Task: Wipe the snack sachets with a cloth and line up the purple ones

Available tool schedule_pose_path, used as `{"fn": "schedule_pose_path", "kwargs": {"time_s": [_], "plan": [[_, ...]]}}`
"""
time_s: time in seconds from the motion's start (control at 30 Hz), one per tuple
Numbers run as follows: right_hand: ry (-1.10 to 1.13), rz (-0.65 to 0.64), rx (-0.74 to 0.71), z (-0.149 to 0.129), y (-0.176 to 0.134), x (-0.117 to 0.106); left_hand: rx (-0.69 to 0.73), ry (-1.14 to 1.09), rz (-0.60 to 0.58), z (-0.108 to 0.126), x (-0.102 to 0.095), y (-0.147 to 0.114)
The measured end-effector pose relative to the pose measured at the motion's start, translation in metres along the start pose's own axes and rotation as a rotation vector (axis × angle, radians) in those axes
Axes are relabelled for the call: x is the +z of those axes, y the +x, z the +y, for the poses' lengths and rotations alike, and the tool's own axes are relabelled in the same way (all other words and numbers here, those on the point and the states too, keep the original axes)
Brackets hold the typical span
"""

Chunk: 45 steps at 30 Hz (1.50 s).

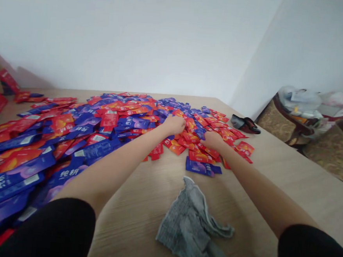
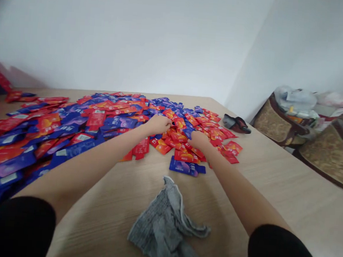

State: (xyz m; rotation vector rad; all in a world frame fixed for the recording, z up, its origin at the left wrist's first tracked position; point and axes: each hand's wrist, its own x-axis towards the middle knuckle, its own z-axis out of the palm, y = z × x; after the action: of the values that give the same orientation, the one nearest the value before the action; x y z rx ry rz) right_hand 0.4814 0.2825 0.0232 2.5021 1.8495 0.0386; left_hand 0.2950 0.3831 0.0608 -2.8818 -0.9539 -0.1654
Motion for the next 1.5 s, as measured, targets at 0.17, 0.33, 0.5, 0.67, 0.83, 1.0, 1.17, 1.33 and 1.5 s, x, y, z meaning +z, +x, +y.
{"fn": "schedule_pose_path", "kwargs": {"time_s": [0.17,0.33,0.5,0.67,0.83,1.0,1.17,1.33,1.5], "plan": [[0.045,0.106,0.011,-0.007,-0.013,0.004,0.08,0.002,0.02,0.045,0.023,0.013],[0.157,0.188,-0.196,-0.016,-0.028,-0.022,0.088,0.023,0.079,0.035,0.01,-0.013],[0.428,0.266,-0.508,-0.058,-0.064,-0.037,0.065,0.073,0.066,0.013,-0.027,-0.097],[0.55,0.242,-0.733,-0.126,-0.125,-0.038,0.049,0.261,-0.019,0.018,-0.069,-0.217],[0.621,0.197,-1.075,-0.175,-0.195,-0.016,0.004,0.203,-0.082,0.064,-0.077,-0.321],[0.876,-0.086,-1.212,-0.182,-0.243,0.025,0.12,-0.127,-0.14,0.102,-0.055,-0.377],[0.748,-0.023,-1.073,-0.152,-0.255,0.023,0.224,-0.242,-0.04,0.08,-0.024,-0.406],[0.453,0.301,-0.592,-0.108,-0.273,0.01,0.079,-0.225,-0.09,0.05,0.013,-0.412],[0.226,0.236,-0.368,-0.076,-0.287,0.051,-0.126,-0.095,-0.063,0.086,0.011,-0.421]]}}
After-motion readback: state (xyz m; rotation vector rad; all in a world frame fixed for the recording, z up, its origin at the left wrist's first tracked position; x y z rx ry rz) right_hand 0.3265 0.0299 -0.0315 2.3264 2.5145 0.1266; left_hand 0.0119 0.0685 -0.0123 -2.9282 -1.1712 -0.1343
